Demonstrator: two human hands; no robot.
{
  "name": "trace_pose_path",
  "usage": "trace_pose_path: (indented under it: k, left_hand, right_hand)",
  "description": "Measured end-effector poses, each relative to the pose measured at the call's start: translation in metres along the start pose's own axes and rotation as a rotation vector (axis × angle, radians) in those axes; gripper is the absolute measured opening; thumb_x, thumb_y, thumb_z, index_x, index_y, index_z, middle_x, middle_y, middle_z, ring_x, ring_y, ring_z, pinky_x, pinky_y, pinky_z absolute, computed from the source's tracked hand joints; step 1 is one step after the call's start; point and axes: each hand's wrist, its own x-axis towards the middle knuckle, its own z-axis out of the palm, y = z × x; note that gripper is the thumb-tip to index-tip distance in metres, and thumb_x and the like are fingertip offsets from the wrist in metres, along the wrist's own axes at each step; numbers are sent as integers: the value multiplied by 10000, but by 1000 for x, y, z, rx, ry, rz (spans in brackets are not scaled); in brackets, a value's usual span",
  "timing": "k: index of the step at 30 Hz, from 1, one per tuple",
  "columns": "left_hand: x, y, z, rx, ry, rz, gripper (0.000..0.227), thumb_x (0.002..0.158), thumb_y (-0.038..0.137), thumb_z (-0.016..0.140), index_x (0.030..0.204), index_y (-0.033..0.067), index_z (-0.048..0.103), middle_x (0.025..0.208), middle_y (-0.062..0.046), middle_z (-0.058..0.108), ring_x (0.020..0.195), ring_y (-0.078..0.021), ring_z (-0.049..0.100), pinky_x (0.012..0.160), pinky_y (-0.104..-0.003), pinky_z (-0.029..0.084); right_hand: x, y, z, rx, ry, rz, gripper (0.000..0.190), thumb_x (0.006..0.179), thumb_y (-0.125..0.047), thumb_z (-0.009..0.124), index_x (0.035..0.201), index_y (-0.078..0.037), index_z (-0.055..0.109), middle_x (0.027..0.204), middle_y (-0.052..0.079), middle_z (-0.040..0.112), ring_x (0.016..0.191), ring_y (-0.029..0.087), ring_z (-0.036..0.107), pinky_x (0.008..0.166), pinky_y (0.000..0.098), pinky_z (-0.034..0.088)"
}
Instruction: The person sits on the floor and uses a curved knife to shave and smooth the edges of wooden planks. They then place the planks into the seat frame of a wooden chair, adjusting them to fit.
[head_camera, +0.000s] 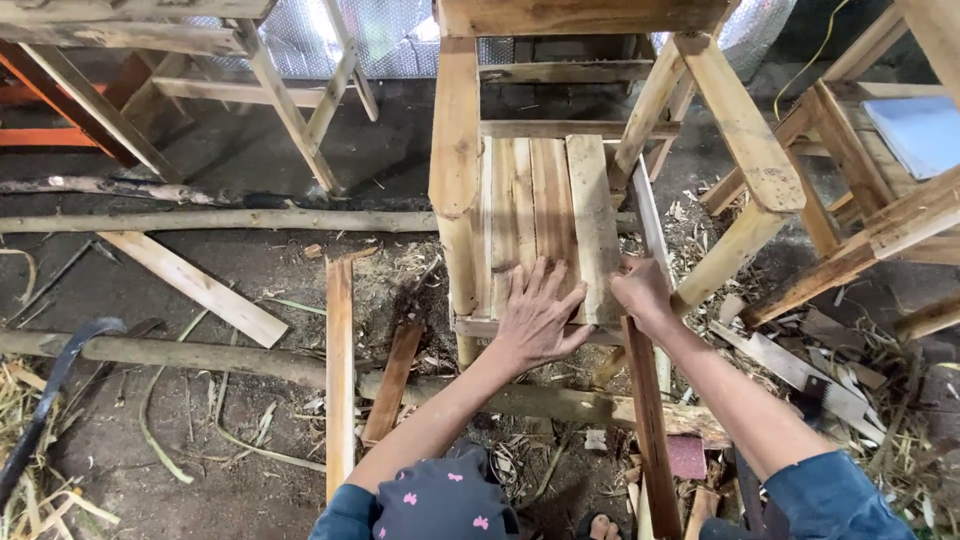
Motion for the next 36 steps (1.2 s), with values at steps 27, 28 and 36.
trace_pose_path:
  k: [27,28,36]
  left_hand:
    - [3,90,-80,-1534,-503,-272,272,771,228,753,737,74,531,567,10,538,556,-68,539,483,-151,438]
    - [4,84,-73,-1528,-501,-266,272,771,228,753,737,74,531,567,10,538,556,-68,539,483,-151,438]
    - [30,59,-84,-1511,-252,-383,250,758,181,770,845,45,579,657,-101,644,568,-163,644,493,-285,548]
  right_hand:
    - [-66,-86,-173,1394,-895,-558,446,969,-255,455,1388,-112,405,1083,64,649,432,5,386,414,117,317]
    - [-68,-89,-176,1394,-893,-567,446,969,-255,455,1388,-112,405,1083,64,649,432,5,386,414,117,317]
    - [-122,-112,-218,842,-401,-493,666,873,-453,495,1443,-172,298,1502,212,205,1354,437,241,1000,722,35]
